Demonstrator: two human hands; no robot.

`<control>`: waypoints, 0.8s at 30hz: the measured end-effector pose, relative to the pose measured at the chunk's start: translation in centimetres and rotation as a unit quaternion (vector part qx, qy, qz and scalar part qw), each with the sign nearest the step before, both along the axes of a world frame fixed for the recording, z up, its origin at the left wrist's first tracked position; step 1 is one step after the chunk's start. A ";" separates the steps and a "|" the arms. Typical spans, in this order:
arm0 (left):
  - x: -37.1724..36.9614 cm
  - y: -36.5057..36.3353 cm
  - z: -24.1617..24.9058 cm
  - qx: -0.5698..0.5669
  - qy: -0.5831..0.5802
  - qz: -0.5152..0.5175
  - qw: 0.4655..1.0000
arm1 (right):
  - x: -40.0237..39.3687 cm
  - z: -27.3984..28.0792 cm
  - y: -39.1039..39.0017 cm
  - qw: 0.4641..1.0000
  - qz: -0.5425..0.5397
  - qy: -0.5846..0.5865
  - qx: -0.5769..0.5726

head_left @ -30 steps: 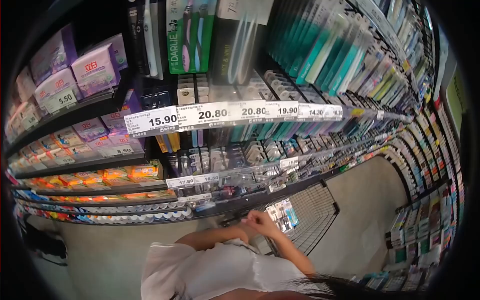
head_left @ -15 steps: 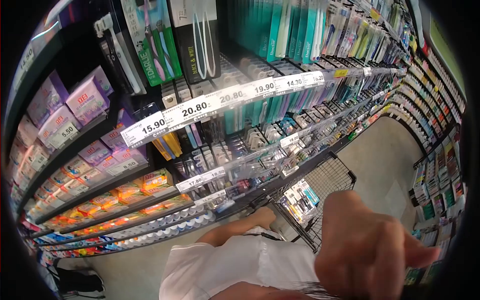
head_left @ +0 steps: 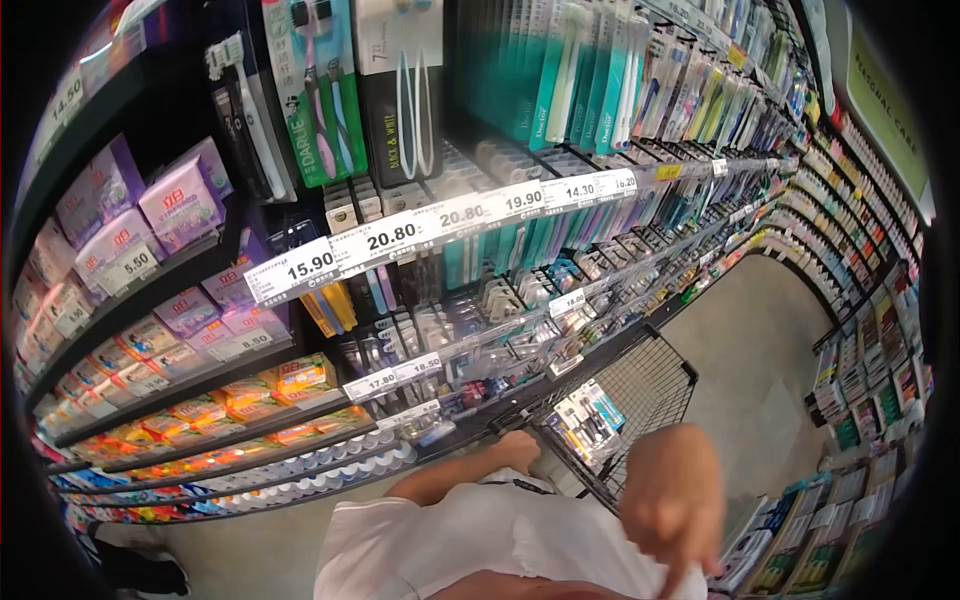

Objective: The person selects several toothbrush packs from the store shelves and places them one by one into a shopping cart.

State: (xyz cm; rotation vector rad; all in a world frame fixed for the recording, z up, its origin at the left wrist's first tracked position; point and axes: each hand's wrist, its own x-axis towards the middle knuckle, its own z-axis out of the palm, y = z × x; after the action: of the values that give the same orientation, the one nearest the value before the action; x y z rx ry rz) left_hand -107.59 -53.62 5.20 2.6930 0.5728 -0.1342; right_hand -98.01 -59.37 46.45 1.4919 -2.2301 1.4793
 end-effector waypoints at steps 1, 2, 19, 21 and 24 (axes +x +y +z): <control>0.1 0.0 -0.1 0.000 0.000 0.002 1.000 | -0.5 -1.5 0.4 0.999 -0.037 -0.003 0.001; 0.2 -0.3 1.2 -0.005 0.022 0.021 1.000 | -0.5 -3.4 0.8 0.996 -0.088 0.000 0.002; 1.0 0.5 -3.1 -0.024 0.076 0.007 0.997 | -16.5 -2.2 -3.8 0.900 0.093 -0.154 -0.397; 1.0 1.1 -4.1 -0.028 0.083 0.010 0.996 | -17.9 -4.1 -4.3 0.936 0.123 -0.091 -0.318; 0.1 0.4 1.3 -0.036 0.090 0.003 0.995 | -17.5 -6.2 -4.7 0.904 0.176 -0.165 -0.352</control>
State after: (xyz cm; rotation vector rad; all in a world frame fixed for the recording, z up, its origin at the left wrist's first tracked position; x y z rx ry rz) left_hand -107.48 -53.24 6.47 2.6252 0.6167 -0.3923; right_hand -115.48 -64.03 40.26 1.4898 -1.2838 2.4468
